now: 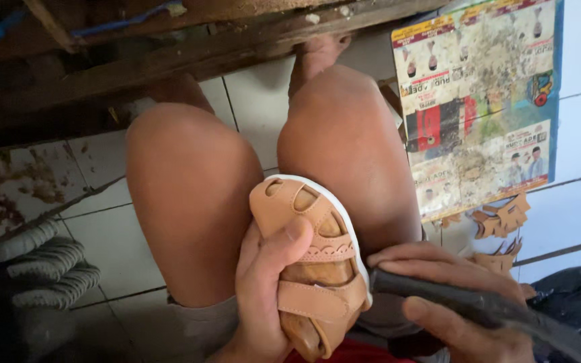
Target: The person sits on the floor assembling children's leather sandals. They hold a white rubber sole over a lit gas burner to heat it, press it onto a wooden last fitted with a leather upper, trim the sole edge with a knife, and place finished sandals on a table with rows of completed pairs.
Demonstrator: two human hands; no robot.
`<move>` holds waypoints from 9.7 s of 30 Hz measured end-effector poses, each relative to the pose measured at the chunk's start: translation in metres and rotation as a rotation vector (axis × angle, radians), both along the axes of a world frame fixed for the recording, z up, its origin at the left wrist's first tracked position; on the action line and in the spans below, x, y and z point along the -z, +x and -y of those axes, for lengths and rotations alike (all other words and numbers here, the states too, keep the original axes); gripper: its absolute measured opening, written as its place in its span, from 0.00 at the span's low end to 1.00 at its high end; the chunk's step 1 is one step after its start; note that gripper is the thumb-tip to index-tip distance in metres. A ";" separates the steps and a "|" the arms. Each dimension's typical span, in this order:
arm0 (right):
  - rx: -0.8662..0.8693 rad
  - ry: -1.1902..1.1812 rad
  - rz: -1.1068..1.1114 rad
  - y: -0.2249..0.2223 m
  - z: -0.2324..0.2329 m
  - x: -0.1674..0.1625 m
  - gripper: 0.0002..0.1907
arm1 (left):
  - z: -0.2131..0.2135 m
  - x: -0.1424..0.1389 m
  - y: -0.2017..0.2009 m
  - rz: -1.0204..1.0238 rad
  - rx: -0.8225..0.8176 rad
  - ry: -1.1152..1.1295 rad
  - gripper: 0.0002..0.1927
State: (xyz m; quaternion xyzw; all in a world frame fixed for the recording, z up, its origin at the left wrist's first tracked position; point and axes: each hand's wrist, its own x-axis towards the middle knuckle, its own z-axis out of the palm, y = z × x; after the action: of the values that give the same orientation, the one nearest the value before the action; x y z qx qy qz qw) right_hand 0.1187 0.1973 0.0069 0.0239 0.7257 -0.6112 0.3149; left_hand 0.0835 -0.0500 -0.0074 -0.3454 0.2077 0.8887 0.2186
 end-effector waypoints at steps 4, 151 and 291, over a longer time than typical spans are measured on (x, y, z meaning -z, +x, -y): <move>-0.067 0.232 -0.184 -0.004 0.021 -0.009 0.19 | -0.005 0.007 0.004 0.002 -0.088 -0.055 0.20; 0.177 -0.525 0.228 -0.078 -0.012 0.012 0.31 | 0.051 -0.041 -0.022 -0.562 -0.248 -0.328 0.27; -0.011 0.060 -0.055 -0.079 0.053 -0.016 0.16 | 0.040 0.007 -0.022 -0.497 0.227 -0.461 0.29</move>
State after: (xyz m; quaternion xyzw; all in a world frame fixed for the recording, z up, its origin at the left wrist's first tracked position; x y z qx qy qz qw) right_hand 0.0397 0.1444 0.0227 0.0124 0.7522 -0.5878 0.2975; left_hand 0.0615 -0.0897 -0.0142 -0.1338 0.4868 0.8453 0.1751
